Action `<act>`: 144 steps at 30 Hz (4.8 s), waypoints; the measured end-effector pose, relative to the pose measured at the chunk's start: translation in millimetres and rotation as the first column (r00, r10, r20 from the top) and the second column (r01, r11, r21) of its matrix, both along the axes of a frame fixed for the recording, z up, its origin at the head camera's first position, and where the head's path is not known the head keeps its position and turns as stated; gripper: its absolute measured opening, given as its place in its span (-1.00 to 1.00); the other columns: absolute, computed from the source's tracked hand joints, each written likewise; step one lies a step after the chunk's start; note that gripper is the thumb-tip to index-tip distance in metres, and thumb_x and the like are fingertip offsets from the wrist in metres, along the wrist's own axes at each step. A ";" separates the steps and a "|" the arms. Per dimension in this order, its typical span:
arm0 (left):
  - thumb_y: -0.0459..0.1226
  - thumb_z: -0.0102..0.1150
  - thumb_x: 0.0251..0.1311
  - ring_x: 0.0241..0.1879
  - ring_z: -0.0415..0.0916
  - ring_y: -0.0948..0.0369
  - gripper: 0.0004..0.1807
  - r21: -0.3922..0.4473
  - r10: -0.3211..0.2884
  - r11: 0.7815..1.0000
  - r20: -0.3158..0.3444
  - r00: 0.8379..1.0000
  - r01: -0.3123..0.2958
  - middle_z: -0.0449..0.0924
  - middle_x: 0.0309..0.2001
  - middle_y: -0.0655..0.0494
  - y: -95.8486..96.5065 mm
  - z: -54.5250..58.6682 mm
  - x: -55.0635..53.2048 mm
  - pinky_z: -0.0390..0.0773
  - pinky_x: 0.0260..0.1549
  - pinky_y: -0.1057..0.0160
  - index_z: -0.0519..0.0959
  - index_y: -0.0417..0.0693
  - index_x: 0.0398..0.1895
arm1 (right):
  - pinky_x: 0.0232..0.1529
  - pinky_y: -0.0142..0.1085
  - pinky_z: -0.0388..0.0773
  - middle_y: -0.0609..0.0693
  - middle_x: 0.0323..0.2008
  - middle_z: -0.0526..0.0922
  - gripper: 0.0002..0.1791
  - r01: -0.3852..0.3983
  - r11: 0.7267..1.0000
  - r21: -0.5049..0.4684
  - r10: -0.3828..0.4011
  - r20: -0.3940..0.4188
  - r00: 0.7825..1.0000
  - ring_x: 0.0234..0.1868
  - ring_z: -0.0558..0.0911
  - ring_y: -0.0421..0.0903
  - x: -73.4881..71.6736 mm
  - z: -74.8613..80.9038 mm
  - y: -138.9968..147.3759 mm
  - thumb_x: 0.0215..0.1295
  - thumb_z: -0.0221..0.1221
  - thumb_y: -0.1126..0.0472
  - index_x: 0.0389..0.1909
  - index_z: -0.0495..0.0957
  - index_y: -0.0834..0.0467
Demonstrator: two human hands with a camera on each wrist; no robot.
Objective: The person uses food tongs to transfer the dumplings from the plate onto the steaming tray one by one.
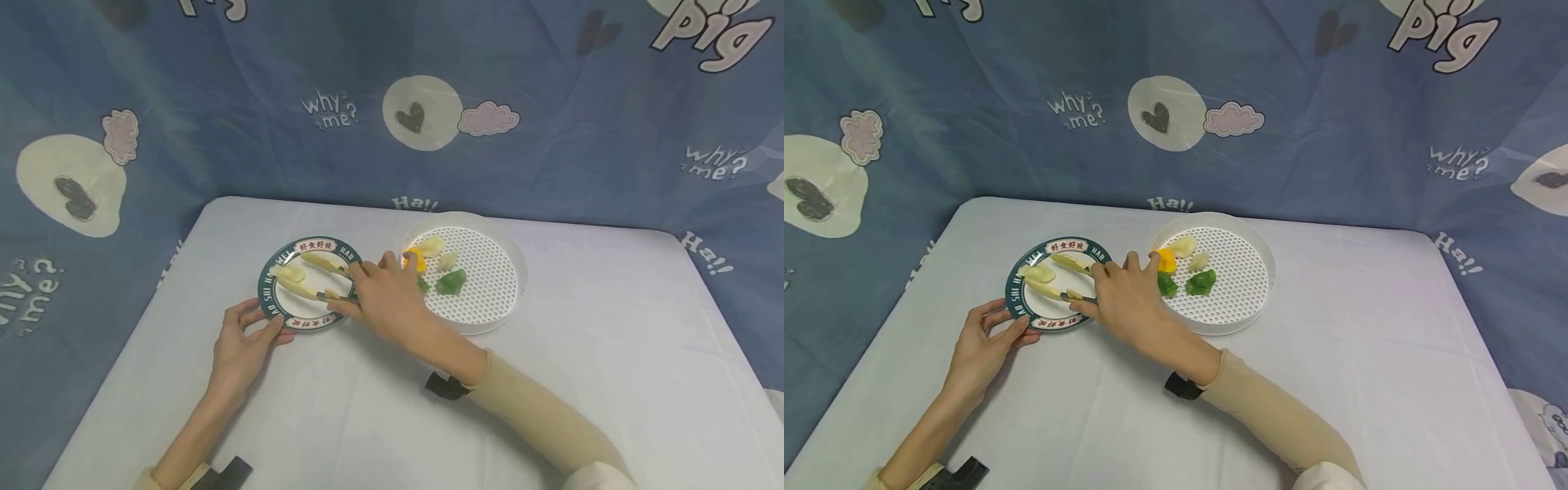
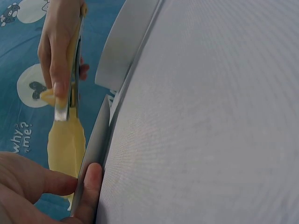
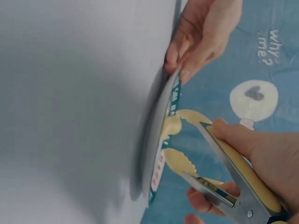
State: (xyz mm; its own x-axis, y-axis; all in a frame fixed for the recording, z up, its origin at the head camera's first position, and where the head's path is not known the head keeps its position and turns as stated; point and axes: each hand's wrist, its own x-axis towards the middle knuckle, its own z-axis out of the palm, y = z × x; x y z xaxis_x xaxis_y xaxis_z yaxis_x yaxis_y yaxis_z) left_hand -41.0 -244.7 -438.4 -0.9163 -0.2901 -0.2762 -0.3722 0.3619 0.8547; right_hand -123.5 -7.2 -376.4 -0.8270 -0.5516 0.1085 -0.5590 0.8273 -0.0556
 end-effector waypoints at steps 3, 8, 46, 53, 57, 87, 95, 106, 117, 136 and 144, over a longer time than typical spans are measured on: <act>-0.20 0.10 0.64 -0.32 0.75 0.58 -0.15 0.000 -0.001 1.000 0.002 1.000 0.001 0.34 0.52 -0.33 0.0 -0.6 -0.3 0.73 -0.08 0.58 -0.14 -0.21 0.74 | 0.28 0.25 0.43 -0.07 0.00 0.82 -0.31 -0.010 1.000 -0.005 0.010 0.016 1.000 0.03 0.62 0.06 -3.7 -3.6 -6.8 0.47 0.06 -0.53 0.12 0.60 0.00; -0.21 0.08 0.65 -0.28 0.76 0.56 -0.15 -0.001 -0.012 1.000 0.008 1.000 0.012 0.33 0.53 -0.34 1.0 -0.6 0.6 0.74 -0.03 0.54 -0.16 -0.21 0.75 | 0.36 0.34 0.46 -0.06 0.03 0.81 -0.28 -0.034 0.999 0.023 0.034 -0.014 0.999 0.03 0.62 0.08 -6.3 -10.6 -12.9 0.50 0.00 -0.53 0.18 0.59 0.00; -0.17 0.10 0.65 -0.27 0.77 0.55 -0.14 -0.027 -0.005 1.000 0.012 1.000 0.005 0.35 0.53 -0.30 -0.7 1.8 0.6 0.63 -0.06 0.70 -0.14 -0.18 0.75 | 0.27 0.26 0.46 -0.07 -0.01 0.81 -0.44 -0.019 0.999 -0.039 0.018 -0.029 0.999 0.06 0.61 0.07 -1.9 -17.4 -6.8 0.53 0.08 -0.44 0.09 0.60 -0.05; -0.16 0.10 0.65 -0.27 0.78 0.53 -0.14 -0.044 -0.011 0.999 0.018 1.000 0.012 0.36 0.53 -0.32 -0.6 1.1 0.2 0.66 0.04 0.62 -0.14 -0.21 0.75 | 0.21 0.24 0.44 -0.07 -0.09 0.80 -0.39 0.004 1.000 -0.010 -0.005 -0.053 0.999 0.07 0.60 0.06 -1.1 -6.8 11.0 0.53 0.04 -0.46 0.10 0.60 -0.02; -0.18 0.10 0.64 -0.23 0.82 0.45 -0.15 -0.055 -0.006 0.998 0.006 1.000 0.006 0.36 0.52 -0.35 -0.1 0.5 -0.6 0.72 0.04 0.53 -0.12 -0.24 0.74 | 0.24 0.32 0.41 -0.04 -0.09 0.81 -0.38 0.021 0.999 -0.027 -0.022 -0.035 0.999 0.11 0.61 0.09 -1.4 0.1 22.8 0.53 0.06 -0.44 0.15 0.61 0.01; -0.18 0.12 0.63 -0.13 0.87 0.24 -0.16 -0.088 0.014 0.996 0.000 1.000 -0.014 0.40 0.51 -0.34 1.4 -0.5 -1.6 0.75 0.13 0.34 -0.08 -0.23 0.73 | 0.34 0.56 0.27 -0.05 -0.05 0.80 -0.36 0.174 0.978 -0.115 -0.177 -0.019 0.984 0.15 0.59 0.18 -1.4 24.3 94.8 0.52 0.09 -0.45 0.15 0.61 0.01; -0.16 0.12 0.63 -0.17 0.85 0.36 -0.16 -0.086 0.009 0.996 0.009 1.000 -0.008 0.39 0.52 -0.32 0.4 0.0 -1.0 0.71 0.19 0.31 -0.09 -0.21 0.74 | 0.32 0.54 0.31 0.01 -0.19 0.79 -0.39 0.197 0.973 -0.122 -0.207 -0.075 0.975 0.07 0.61 0.23 -3.8 28.6 122.1 0.52 0.13 -0.40 0.02 0.65 0.08; -0.17 0.13 0.63 -0.22 0.83 0.42 -0.14 -0.073 0.008 0.997 0.008 1.000 -0.008 0.38 0.53 -0.33 1.3 0.8 -1.1 0.69 0.09 0.53 -0.10 -0.21 0.74 | 0.29 0.62 0.24 0.20 -0.03 0.81 -0.29 0.285 0.954 -0.097 -0.289 -0.035 0.957 0.19 0.59 0.35 -9.3 35.7 154.3 0.54 0.13 -0.38 0.21 0.63 0.18; -0.17 0.13 0.63 -0.25 0.81 0.46 -0.13 -0.073 0.022 0.997 0.026 0.999 -0.020 0.37 0.55 -0.32 2.1 -1.6 -1.6 0.55 0.39 0.04 -0.12 -0.19 0.75 | 0.20 0.60 0.22 0.25 -0.03 0.80 -0.32 0.341 0.931 -0.130 -0.344 -0.002 0.939 0.16 0.56 0.39 -9.4 34.7 180.2 0.55 0.18 -0.30 0.25 0.62 0.25; -0.13 0.10 0.64 -0.22 0.80 0.48 -0.14 -0.093 0.001 0.996 0.024 1.000 0.002 0.37 0.55 -0.31 -0.1 1.5 -2.8 0.58 0.37 0.09 -0.11 -0.20 0.75 | 0.17 0.64 0.19 0.28 -0.25 0.75 -0.25 0.381 0.913 -0.148 -0.387 -0.012 0.922 -0.02 0.55 0.38 -7.2 30.9 189.8 0.49 0.19 -0.40 0.02 0.63 0.31; -0.13 0.12 0.64 -0.27 0.80 0.50 -0.14 -0.081 0.010 0.997 0.020 1.000 -0.009 0.37 0.54 -0.32 -0.7 0.4 -2.3 0.66 0.21 0.41 -0.10 -0.19 0.75 | 0.29 0.55 0.18 0.28 0.02 0.81 -0.07 0.398 0.908 -0.128 -0.399 0.025 0.917 0.07 0.56 0.34 -3.6 31.5 177.3 0.44 0.11 -0.54 0.23 0.63 0.28</act>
